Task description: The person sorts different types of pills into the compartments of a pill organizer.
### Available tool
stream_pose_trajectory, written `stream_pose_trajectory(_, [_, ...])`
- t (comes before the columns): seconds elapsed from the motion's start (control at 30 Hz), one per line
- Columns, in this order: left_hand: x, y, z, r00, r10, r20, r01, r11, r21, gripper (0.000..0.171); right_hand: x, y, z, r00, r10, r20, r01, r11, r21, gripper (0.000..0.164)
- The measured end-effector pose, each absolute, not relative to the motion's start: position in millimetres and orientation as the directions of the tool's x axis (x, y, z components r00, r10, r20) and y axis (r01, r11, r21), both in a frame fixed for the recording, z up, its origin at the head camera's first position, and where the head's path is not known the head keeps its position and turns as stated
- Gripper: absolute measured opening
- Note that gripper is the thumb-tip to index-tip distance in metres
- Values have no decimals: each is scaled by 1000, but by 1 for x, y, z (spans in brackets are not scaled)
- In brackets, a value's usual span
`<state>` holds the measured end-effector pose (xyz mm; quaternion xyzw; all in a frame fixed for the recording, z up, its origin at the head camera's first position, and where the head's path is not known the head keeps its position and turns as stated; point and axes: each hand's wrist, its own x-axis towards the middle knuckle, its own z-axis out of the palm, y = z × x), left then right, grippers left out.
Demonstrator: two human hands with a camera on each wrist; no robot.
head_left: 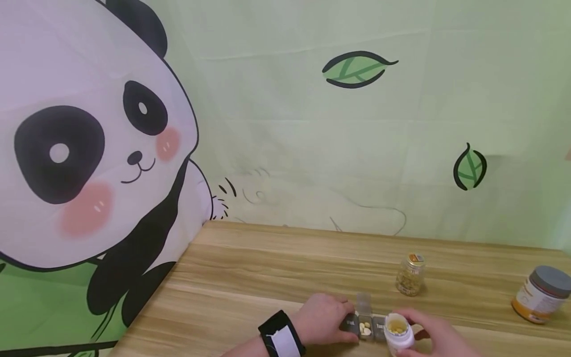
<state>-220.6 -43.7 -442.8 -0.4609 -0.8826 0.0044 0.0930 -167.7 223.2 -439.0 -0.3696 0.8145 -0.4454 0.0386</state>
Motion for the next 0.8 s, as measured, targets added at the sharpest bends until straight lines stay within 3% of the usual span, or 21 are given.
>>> stream_pose_trajectory(0.2, [-221,-43,-444,-571,807,151,808,585,-73,40,-161,217,-455,-679,-706,202,-453,185,-872,44])
stream_pose_trajectory(0.43, [-222,-42,-447,-567,808,158,811,582,-65,38,-151,193,-470,-655,-695,297,-495,98,-863,24])
stream_pose_trajectory(0.8, [-221,-41,-447,-574,804,153,811,584,-29,36,-142,185,-478,-729,-622,284,-464,145,-874,21])
